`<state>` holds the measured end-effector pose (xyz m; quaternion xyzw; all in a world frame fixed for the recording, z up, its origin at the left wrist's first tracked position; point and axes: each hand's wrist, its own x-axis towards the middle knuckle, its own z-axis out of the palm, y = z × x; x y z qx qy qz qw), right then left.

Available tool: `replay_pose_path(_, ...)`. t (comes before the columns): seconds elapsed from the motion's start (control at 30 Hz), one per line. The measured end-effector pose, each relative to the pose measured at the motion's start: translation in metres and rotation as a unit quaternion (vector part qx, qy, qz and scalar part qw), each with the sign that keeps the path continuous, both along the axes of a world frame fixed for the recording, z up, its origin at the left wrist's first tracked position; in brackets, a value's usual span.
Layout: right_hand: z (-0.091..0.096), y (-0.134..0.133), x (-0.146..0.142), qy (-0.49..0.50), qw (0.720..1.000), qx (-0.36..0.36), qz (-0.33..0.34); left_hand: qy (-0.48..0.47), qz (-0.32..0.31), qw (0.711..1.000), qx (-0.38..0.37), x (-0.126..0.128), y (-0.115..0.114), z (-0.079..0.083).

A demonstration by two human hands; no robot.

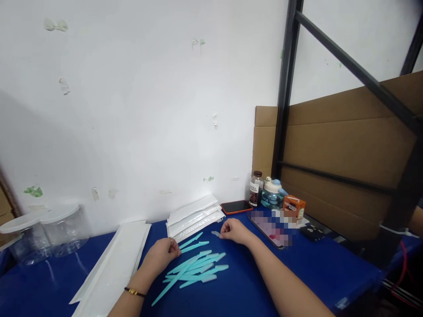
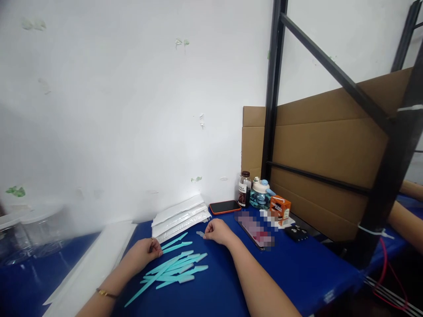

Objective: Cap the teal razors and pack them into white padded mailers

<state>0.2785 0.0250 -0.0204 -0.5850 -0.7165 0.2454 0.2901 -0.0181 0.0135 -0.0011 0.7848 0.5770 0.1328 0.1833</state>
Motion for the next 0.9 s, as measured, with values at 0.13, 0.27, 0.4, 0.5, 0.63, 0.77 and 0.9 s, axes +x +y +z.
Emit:
replay_pose_path(0.13, 0.006, -0.008, -0.008, 0.003, 0.998, 0.063, 0.023, -0.022, 0.005, 0.999, 0.035, -0.001, -0.006, 0.008)
replay_pose_path(0.27, 0.009, -0.021, -0.035, -0.023, 0.991, 0.041, 0.124, -0.041, -0.046, 0.998, -0.033, 0.008, -0.017, 0.01)
replay_pose_path(0.4, 0.011, -0.027, -0.05, -0.05, 0.991, 0.02, 0.122, -0.043, -0.06, 0.995, -0.061, 0.014, -0.018, 0.0)
replay_pose_path(0.5, 0.011, -0.026, -0.051, -0.069, 0.988, 0.01, 0.135, -0.049, -0.059, 0.995, -0.059, 0.016, -0.014, -0.007)
replay_pose_path(0.63, 0.013, -0.026, -0.046, -0.079, 0.985, 0.031, 0.153, -0.032, -0.066, 0.996, -0.051, 0.017, -0.01, -0.007)
replay_pose_path(0.77, 0.016, -0.023, -0.037, -0.074, 0.987, 0.048, 0.136, -0.019, -0.049, 0.999, -0.004, 0.015, -0.009, -0.001)
replay_pose_path(0.9, 0.012, -0.013, -0.016, -0.068, 0.995, 0.039, 0.056, 0.005, -0.02, 0.999, 0.037, 0.006, -0.005, 0.005)
